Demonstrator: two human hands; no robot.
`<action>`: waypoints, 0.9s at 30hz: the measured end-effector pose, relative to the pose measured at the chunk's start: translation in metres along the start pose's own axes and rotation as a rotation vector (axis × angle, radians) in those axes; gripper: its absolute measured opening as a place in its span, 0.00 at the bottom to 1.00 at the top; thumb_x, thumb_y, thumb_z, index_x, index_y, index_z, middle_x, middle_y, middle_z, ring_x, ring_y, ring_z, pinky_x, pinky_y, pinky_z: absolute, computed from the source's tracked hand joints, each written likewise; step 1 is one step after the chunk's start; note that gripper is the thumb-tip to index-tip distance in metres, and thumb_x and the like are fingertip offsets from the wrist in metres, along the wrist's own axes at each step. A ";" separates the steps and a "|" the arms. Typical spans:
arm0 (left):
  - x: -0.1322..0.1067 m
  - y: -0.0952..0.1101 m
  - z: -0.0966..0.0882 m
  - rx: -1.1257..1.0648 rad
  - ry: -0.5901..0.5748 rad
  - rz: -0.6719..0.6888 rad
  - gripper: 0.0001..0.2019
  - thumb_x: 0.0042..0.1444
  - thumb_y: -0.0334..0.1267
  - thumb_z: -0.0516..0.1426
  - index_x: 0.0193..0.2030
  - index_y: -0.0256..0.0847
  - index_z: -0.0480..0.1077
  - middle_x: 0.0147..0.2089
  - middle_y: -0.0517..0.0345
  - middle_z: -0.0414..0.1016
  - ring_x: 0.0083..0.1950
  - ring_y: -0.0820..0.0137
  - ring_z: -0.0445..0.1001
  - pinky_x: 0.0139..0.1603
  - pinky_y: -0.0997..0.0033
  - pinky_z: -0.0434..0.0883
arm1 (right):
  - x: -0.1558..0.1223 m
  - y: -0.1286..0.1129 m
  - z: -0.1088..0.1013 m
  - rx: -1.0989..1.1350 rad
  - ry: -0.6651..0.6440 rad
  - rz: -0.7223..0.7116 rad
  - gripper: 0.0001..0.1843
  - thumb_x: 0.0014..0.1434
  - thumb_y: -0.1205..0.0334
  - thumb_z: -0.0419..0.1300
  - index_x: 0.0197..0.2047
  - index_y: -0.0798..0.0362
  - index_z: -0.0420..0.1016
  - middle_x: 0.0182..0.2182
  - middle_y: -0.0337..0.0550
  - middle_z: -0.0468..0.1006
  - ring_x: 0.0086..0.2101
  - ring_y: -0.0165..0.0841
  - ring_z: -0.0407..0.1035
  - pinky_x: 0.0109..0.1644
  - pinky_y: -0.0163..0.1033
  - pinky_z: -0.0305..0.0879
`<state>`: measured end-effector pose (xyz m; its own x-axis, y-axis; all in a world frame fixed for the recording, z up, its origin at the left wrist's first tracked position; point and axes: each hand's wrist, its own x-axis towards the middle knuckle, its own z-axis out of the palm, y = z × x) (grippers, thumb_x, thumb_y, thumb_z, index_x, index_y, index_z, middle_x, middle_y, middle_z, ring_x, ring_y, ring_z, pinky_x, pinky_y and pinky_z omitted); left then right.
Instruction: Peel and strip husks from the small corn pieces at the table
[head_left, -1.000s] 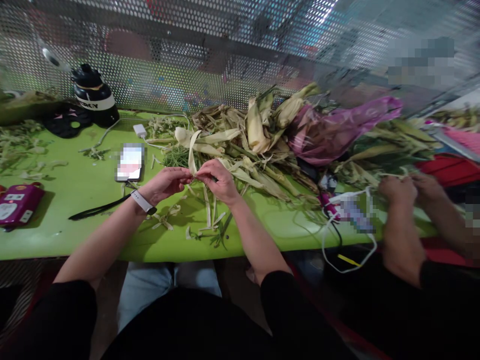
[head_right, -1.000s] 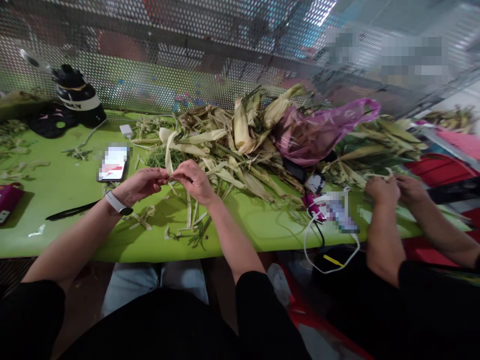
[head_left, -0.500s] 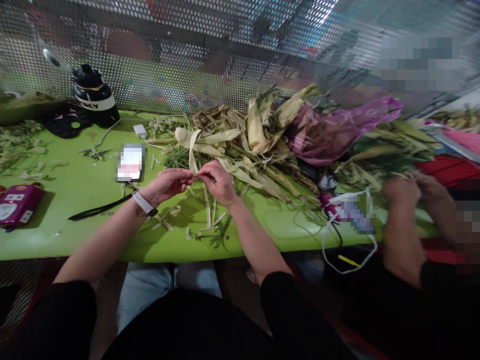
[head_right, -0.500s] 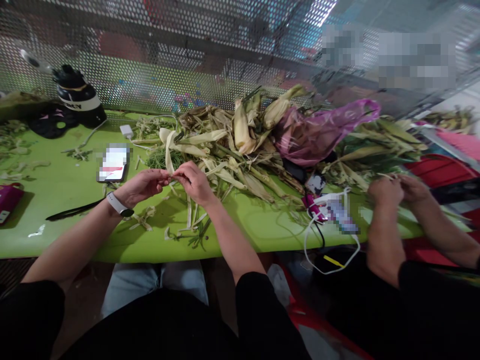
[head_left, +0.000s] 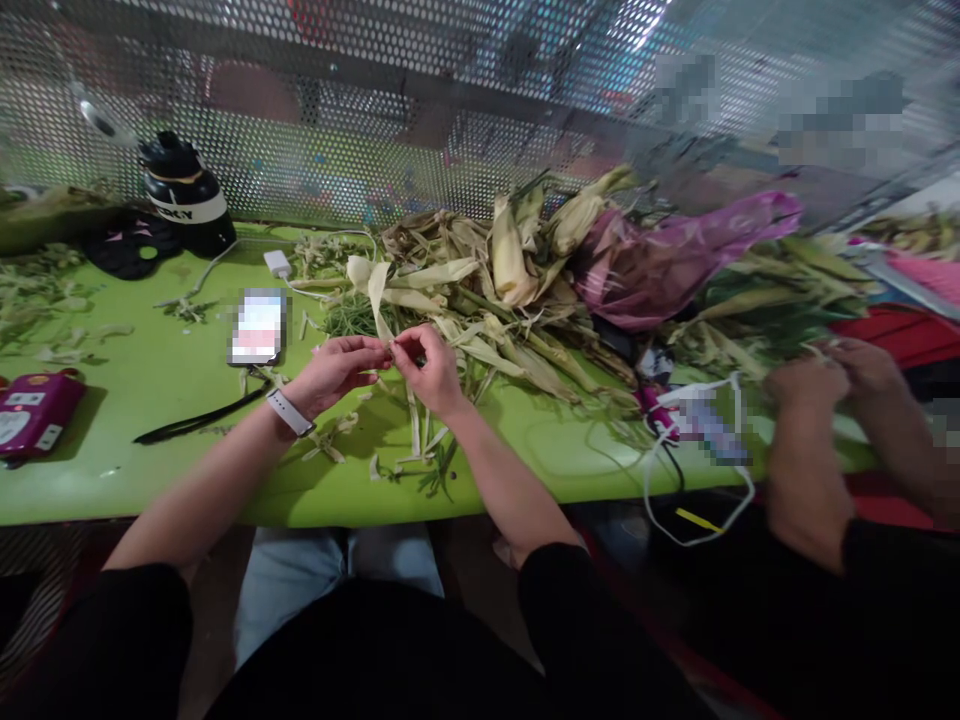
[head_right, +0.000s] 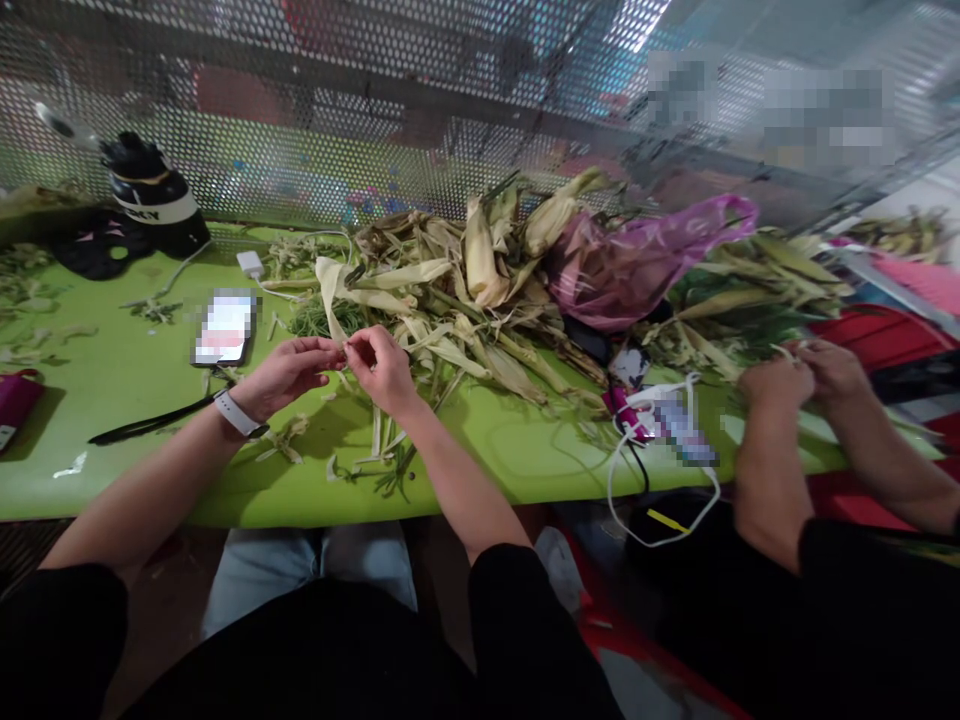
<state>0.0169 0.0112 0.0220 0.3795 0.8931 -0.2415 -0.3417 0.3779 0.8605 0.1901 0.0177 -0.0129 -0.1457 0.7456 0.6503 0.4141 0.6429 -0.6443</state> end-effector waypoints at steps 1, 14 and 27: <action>0.000 -0.001 0.000 0.031 0.006 0.017 0.06 0.49 0.27 0.65 0.35 0.30 0.75 0.32 0.54 0.77 0.33 0.74 0.77 0.30 0.79 0.72 | 0.000 0.001 0.001 0.018 -0.003 0.017 0.10 0.63 0.55 0.57 0.44 0.51 0.66 0.30 0.38 0.71 0.29 0.28 0.67 0.35 0.36 0.68; 0.000 -0.002 0.001 0.234 0.061 0.136 0.07 0.50 0.31 0.65 0.34 0.32 0.74 0.33 0.54 0.78 0.36 0.71 0.78 0.32 0.75 0.74 | 0.003 -0.001 -0.004 -0.028 -0.078 0.029 0.09 0.63 0.55 0.56 0.39 0.52 0.70 0.34 0.43 0.74 0.33 0.32 0.69 0.39 0.39 0.68; 0.004 0.000 -0.007 0.038 0.052 0.022 0.02 0.55 0.24 0.61 0.36 0.29 0.74 0.32 0.51 0.79 0.32 0.75 0.79 0.31 0.80 0.74 | 0.005 0.002 -0.011 0.027 -0.048 0.016 0.10 0.62 0.58 0.58 0.46 0.51 0.71 0.36 0.43 0.74 0.30 0.30 0.68 0.34 0.37 0.70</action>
<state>0.0124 0.0162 0.0181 0.3266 0.9129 -0.2449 -0.3156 0.3495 0.8822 0.1996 0.0206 -0.0067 -0.1827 0.7629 0.6202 0.3926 0.6349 -0.6654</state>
